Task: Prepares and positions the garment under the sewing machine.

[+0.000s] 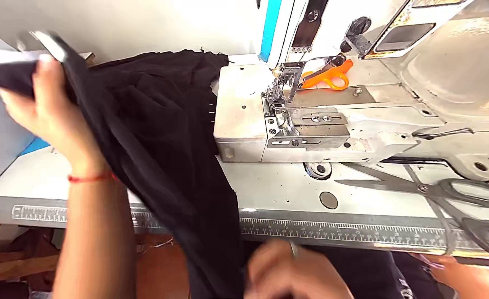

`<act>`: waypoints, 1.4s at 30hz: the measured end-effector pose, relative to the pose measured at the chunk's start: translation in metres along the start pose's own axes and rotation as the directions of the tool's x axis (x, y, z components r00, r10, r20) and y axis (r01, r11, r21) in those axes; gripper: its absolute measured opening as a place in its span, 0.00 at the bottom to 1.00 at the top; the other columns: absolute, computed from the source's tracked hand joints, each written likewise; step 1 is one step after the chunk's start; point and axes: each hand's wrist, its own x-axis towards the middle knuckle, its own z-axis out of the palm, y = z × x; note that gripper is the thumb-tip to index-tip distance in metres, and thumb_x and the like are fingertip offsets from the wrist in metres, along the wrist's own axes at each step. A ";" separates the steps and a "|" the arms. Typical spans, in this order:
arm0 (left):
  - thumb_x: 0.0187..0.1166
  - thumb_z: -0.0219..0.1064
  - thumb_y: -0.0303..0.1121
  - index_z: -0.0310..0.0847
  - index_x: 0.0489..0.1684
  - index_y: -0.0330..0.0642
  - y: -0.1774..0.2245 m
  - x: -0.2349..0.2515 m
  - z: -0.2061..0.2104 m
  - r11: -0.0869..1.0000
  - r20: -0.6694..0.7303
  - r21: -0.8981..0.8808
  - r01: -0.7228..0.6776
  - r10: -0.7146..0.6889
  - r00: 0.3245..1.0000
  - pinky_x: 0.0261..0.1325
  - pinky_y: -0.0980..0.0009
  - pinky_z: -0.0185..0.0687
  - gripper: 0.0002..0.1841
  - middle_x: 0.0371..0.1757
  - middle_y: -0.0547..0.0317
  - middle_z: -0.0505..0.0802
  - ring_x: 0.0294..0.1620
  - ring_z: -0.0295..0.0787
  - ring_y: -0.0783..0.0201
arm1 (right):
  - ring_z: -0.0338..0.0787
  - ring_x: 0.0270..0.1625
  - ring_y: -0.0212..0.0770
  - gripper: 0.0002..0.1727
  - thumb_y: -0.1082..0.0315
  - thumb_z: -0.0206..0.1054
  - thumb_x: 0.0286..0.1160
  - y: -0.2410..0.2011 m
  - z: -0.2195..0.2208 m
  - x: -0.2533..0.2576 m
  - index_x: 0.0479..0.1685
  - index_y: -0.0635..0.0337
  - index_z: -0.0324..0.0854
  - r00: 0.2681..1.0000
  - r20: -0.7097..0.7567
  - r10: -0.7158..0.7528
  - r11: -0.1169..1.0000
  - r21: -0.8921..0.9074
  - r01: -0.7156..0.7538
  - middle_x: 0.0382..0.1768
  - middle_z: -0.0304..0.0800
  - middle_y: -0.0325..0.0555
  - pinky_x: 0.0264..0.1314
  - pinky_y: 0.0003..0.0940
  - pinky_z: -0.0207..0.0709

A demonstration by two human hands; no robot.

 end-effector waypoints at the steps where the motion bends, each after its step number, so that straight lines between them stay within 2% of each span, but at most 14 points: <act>1: 0.86 0.60 0.31 0.72 0.61 0.34 0.006 0.014 0.014 1.000 0.020 -0.025 -0.007 0.007 1.000 0.56 0.78 0.84 0.13 0.44 0.69 0.88 0.45 0.87 0.80 | 0.88 0.50 0.27 0.03 0.74 0.71 0.74 0.012 -0.001 0.007 0.40 0.65 0.84 0.997 -0.059 0.041 0.999 0.001 -0.041 0.43 0.89 0.46 0.55 0.19 0.82; 3: 0.89 0.56 0.34 0.71 0.54 0.50 0.023 0.017 0.042 0.992 0.226 0.031 0.121 -0.124 0.966 0.41 0.84 0.84 0.05 0.33 0.78 0.87 0.33 0.85 0.84 | 0.90 0.45 0.22 0.04 0.74 0.71 0.73 0.039 0.000 0.021 0.41 0.65 0.85 0.977 -0.198 0.079 0.997 -0.002 -0.081 0.43 0.91 0.41 0.50 0.17 0.86; 5: 0.89 0.56 0.36 0.60 0.86 0.41 0.038 -0.008 0.038 0.988 0.556 0.144 0.053 -0.125 0.822 0.68 0.69 0.86 0.26 0.65 0.62 0.90 0.62 0.90 0.70 | 0.91 0.44 0.22 0.04 0.76 0.71 0.71 0.055 -0.002 0.032 0.41 0.66 0.86 0.946 -0.306 0.107 0.994 0.012 -0.108 0.41 0.92 0.39 0.50 0.19 0.87; 7: 0.87 0.60 0.42 0.60 0.85 0.40 0.046 -0.064 0.016 0.968 0.677 0.172 -0.183 0.018 0.735 0.65 0.68 0.85 0.30 0.67 0.58 0.87 0.62 0.87 0.69 | 0.92 0.44 0.23 0.03 0.77 0.70 0.71 0.058 -0.005 0.037 0.40 0.65 0.86 0.923 -0.364 0.129 0.991 0.024 -0.129 0.40 0.93 0.38 0.53 0.20 0.88; 10: 0.78 0.71 0.57 0.74 0.63 0.56 0.042 -0.163 -0.016 0.975 0.694 0.148 -0.168 0.019 0.720 0.48 0.81 0.81 0.24 0.51 0.71 0.86 0.46 0.83 0.81 | 0.92 0.45 0.22 0.04 0.77 0.70 0.70 0.059 -0.010 0.035 0.40 0.64 0.87 0.913 -0.387 0.131 0.991 0.015 -0.135 0.41 0.93 0.36 0.54 0.19 0.87; 13: 0.68 0.78 0.52 0.71 0.58 0.36 0.037 -0.219 -0.012 0.965 0.648 0.242 -0.103 -0.082 0.757 0.50 0.85 0.77 0.32 0.48 0.53 0.85 0.45 0.81 0.78 | 0.92 0.47 0.24 0.04 0.75 0.71 0.71 0.056 -0.011 0.032 0.41 0.65 0.87 0.936 -0.334 0.114 0.993 0.020 -0.114 0.42 0.93 0.39 0.55 0.20 0.88; 16: 0.69 0.74 0.43 0.72 0.57 0.28 0.043 -0.231 -0.004 0.959 0.603 0.269 -0.086 -0.098 0.792 0.60 0.88 0.77 0.28 0.47 0.52 0.90 0.52 0.84 0.84 | 0.90 0.52 0.24 0.03 0.72 0.72 0.74 0.054 -0.009 0.028 0.41 0.61 0.88 0.964 -0.264 0.025 0.999 -0.038 -0.036 0.43 0.92 0.39 0.59 0.20 0.84; 23: 0.81 0.61 0.26 0.80 0.49 0.47 0.045 -0.219 -0.028 0.979 0.545 0.124 0.164 -0.205 0.813 0.43 0.91 0.81 0.07 0.39 0.82 0.91 0.38 0.84 0.91 | 0.90 0.51 0.24 0.04 0.70 0.71 0.75 0.049 -0.025 0.015 0.44 0.53 0.88 0.934 -0.345 -0.094 0.975 -0.219 0.017 0.42 0.92 0.35 0.56 0.19 0.85; 27: 0.71 0.69 0.22 0.83 0.54 0.26 0.064 -0.211 -0.048 0.911 0.687 0.413 0.016 -0.323 0.651 0.33 0.81 0.82 0.14 0.28 0.56 0.91 0.27 0.84 0.76 | 0.89 0.52 0.24 0.04 0.70 0.71 0.76 0.044 -0.023 0.009 0.44 0.53 0.87 0.936 -0.328 -0.129 0.970 -0.236 0.051 0.43 0.91 0.36 0.55 0.17 0.84; 29: 0.70 0.70 0.25 0.87 0.48 0.32 0.062 -0.207 -0.062 0.904 0.653 0.426 -0.041 -0.276 0.705 0.35 0.80 0.83 0.11 0.31 0.58 0.92 0.30 0.85 0.77 | 0.89 0.53 0.23 0.04 0.71 0.71 0.75 0.041 -0.021 0.006 0.44 0.54 0.86 0.937 -0.313 -0.154 0.961 -0.270 0.068 0.44 0.90 0.36 0.56 0.15 0.84; 32: 0.83 0.65 0.37 0.86 0.54 0.63 0.054 -0.196 -0.075 0.974 0.459 0.222 -0.052 -0.058 0.887 0.55 0.90 0.82 0.09 0.50 0.91 0.92 0.51 0.86 0.92 | 0.87 0.53 0.21 0.03 0.73 0.70 0.74 0.043 -0.016 -0.001 0.40 0.56 0.83 0.943 -0.267 -0.200 0.902 -0.426 0.070 0.45 0.88 0.38 0.56 0.11 0.81; 34: 0.87 0.63 0.38 0.89 0.55 0.64 0.054 -0.194 -0.068 0.999 0.325 -0.012 0.029 -0.024 0.946 0.59 0.88 0.82 0.10 0.53 0.88 0.92 0.55 0.87 0.86 | 0.86 0.52 0.23 0.03 0.74 0.68 0.74 0.050 -0.013 -0.006 0.40 0.56 0.83 0.954 -0.220 -0.204 0.844 -0.534 0.058 0.44 0.87 0.41 0.58 0.10 0.78; 38: 0.85 0.64 0.36 0.95 0.50 0.58 0.065 -0.206 -0.056 0.820 0.302 -0.419 0.391 -0.280 0.911 0.57 0.79 0.88 0.11 0.48 0.72 0.95 0.51 0.92 0.77 | 0.87 0.49 0.23 0.04 0.71 0.68 0.70 0.059 -0.021 -0.009 0.40 0.54 0.85 0.943 -0.279 -0.184 0.764 -0.644 -0.042 0.42 0.89 0.41 0.53 0.10 0.78; 42: 0.89 0.62 0.39 0.91 0.53 0.61 0.061 -0.201 -0.068 0.993 0.567 -0.072 0.097 -0.039 0.823 0.61 0.86 0.82 0.10 0.53 0.84 0.94 0.56 0.88 0.84 | 0.90 0.49 0.22 0.11 0.71 0.70 0.66 0.053 -0.034 -0.002 0.44 0.43 0.87 0.884 -0.468 0.004 0.971 -0.208 -0.114 0.45 0.91 0.28 0.52 0.20 0.86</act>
